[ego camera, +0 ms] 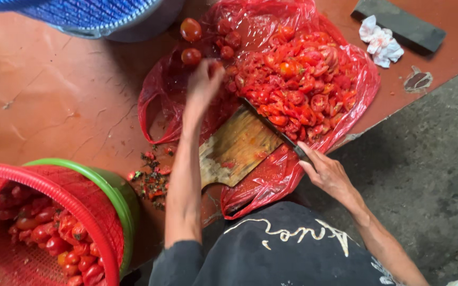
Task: The person repeatedly picks up small red tomatoes from a red plastic bag and chops them on a wooden cutting board using a knife. The chopped pieces accumulate on the bag beside the board. A red basket and a blue basket are visible nearby.
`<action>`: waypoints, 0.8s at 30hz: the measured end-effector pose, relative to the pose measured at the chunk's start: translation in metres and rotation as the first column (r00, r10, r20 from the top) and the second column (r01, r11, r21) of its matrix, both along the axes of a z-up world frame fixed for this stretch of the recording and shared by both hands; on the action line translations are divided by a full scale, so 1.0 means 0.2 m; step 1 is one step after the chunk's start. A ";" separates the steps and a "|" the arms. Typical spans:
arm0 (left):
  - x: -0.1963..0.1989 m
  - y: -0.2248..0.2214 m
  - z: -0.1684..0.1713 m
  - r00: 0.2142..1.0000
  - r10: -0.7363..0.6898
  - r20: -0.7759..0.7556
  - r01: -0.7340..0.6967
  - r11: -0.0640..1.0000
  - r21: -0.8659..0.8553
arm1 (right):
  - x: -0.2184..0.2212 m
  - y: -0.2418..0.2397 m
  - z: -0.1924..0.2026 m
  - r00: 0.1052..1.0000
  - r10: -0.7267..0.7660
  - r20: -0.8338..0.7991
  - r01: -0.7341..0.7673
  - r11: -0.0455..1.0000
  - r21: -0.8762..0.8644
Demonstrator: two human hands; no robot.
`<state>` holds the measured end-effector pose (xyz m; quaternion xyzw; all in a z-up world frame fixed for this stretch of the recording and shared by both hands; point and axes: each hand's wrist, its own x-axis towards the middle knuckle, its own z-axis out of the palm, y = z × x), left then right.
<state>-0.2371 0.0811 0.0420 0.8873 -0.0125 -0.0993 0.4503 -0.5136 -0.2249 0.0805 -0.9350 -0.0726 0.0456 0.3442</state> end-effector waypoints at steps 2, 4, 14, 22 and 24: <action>-0.29 -0.05 0.04 0.989 -0.025 0.145 0.031 0.999 -0.040 | 0.02 0.00 -0.01 1.000 0.012 -0.008 -0.011 1.000 0.020; -0.57 -0.11 0.07 0.995 -0.088 0.049 0.085 0.994 0.070 | 0.02 0.00 -0.02 0.997 0.003 -0.078 -0.001 1.000 0.021; -1.07 -0.29 0.10 0.926 0.013 0.377 -0.075 0.986 0.151 | -0.11 0.06 0.06 0.999 0.004 -0.035 0.000 0.994 0.107; -1.11 -0.30 0.06 0.938 -0.012 0.346 -0.063 0.977 0.204 | -0.22 0.10 0.12 0.997 -0.010 -0.077 0.015 0.997 0.074; -1.12 -0.31 0.05 0.943 -0.010 0.332 -0.066 0.974 0.218 | -0.24 0.09 0.12 0.996 0.003 -0.094 0.002 0.999 0.048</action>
